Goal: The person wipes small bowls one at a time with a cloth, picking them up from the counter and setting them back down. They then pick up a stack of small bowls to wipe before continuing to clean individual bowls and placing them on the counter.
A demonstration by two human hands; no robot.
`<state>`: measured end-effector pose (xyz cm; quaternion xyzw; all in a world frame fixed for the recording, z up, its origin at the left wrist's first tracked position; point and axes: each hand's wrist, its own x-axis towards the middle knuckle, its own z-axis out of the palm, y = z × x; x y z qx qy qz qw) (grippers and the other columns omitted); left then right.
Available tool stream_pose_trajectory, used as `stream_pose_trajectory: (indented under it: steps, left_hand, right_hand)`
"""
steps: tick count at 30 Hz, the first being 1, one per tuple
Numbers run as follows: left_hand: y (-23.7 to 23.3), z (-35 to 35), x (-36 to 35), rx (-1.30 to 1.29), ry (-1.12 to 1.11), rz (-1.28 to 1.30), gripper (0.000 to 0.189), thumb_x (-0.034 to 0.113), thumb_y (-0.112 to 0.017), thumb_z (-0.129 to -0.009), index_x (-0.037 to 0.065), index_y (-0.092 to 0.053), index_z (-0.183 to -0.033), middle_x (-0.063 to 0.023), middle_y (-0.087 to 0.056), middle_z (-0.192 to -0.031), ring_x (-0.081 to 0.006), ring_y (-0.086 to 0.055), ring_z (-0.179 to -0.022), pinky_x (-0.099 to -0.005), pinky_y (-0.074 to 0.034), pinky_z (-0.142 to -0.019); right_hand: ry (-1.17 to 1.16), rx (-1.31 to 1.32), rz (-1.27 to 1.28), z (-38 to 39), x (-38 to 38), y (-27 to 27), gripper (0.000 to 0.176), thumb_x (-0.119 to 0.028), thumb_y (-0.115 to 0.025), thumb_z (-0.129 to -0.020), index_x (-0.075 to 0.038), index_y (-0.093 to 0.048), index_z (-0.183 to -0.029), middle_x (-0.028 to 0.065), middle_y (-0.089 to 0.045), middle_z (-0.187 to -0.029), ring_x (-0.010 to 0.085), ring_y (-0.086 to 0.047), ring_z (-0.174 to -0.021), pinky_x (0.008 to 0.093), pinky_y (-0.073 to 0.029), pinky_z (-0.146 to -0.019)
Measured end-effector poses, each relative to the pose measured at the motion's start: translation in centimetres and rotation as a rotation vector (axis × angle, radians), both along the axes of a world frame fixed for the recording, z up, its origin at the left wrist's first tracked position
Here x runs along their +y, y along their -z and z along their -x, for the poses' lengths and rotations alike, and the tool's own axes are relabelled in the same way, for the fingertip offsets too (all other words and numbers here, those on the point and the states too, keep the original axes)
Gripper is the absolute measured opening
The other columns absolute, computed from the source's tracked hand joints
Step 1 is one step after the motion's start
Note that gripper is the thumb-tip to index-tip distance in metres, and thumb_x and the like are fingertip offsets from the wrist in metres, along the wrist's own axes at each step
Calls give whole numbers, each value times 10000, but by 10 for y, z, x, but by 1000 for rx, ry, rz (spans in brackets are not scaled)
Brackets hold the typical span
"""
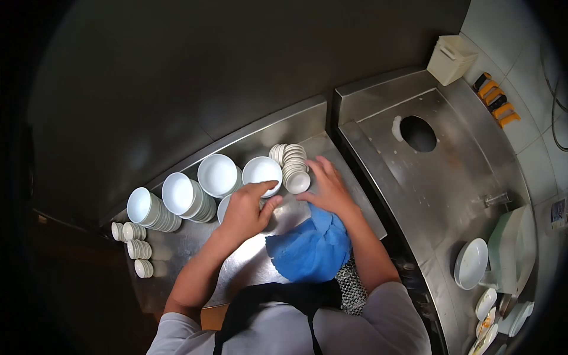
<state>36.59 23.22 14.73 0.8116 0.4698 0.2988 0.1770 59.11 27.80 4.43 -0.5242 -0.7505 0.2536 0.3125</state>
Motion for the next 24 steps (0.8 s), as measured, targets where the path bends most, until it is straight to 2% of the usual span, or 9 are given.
stream_pose_trajectory:
  steps: [2,5,6,9,12,15,18,21,24]
  left_hand:
    - [-5,-11,12,-2,-50,80,314,223,-718,-872,-12,-688,-1078,-205,-707,-964,-374,-678,-836,-424,-543,-769]
    - [13,-27,9,-22,59,66,310,236,-709,-884,-6,-692,-1077,-206,-709,-971,-372,-683,-844,-420,-545,-775]
    - [21,-31,6,-24,63,128,314,242,-708,-887,-4,-691,-1082,-212,-708,-975,-375,-685,-858,-416,-545,-785]
    - [27,-36,-5,-60,48,206,326,247,-684,-898,-6,-667,-1104,-227,-694,-936,-397,-673,-865,-449,-535,-773]
    - [40,-34,-11,-119,36,235,330,247,-685,-898,-1,-665,-1115,-220,-699,-956,-398,-673,-878,-447,-537,-787]
    - [49,-35,-17,-143,36,305,323,232,-682,-901,-8,-665,-1117,-221,-698,-985,-397,-671,-909,-446,-534,-805]
    - [66,-36,-23,-199,65,303,377,233,-696,-890,-5,-640,-1177,-243,-685,-1009,-405,-660,-916,-439,-527,-834]
    - [81,-39,-29,-174,-96,413,553,238,-713,-885,-6,-515,-1339,-255,-625,-1150,-378,-644,-971,-407,-533,-845]
    - [100,-49,-42,-446,-291,476,740,245,-713,-899,-1,-318,-1474,-250,-480,-1321,-326,-596,-1073,-364,-535,-848]
  right_hand:
    - [-80,67,119,10,38,12,986,-283,-916,-579,-144,-418,-1419,276,-210,-1541,487,-305,-1386,465,-326,-1136]
    - [-269,17,85,17,79,19,1056,-224,-923,-560,-140,-360,-1450,312,-102,-1567,493,-227,-1429,450,-304,-1159]
    - [-288,-30,57,18,86,22,1075,-199,-927,-545,-147,-355,-1454,279,-191,-1540,465,-285,-1404,444,-334,-1137]
    - [-304,7,114,19,95,31,1087,-209,-936,-522,-154,-370,-1448,214,-306,-1475,417,-370,-1362,415,-374,-1111]
    - [-207,52,160,15,86,28,1044,-224,-939,-531,-140,-398,-1420,189,-383,-1380,396,-429,-1303,417,-393,-1088]
    - [-187,-8,235,11,79,29,1010,-243,-942,-542,-134,-419,-1399,182,-399,-1361,378,-445,-1296,415,-401,-1077]
    - [-221,-34,190,7,71,31,970,-258,-938,-566,-120,-438,-1386,175,-439,-1325,371,-477,-1270,412,-414,-1059]
    - [-233,49,225,7,61,32,903,-242,-905,-629,-127,-440,-1394,189,-468,-1309,376,-494,-1244,415,-420,-1047]
    - [-220,63,264,6,46,29,856,-250,-882,-671,-97,-443,-1390,197,-499,-1292,379,-514,-1229,419,-429,-1036]
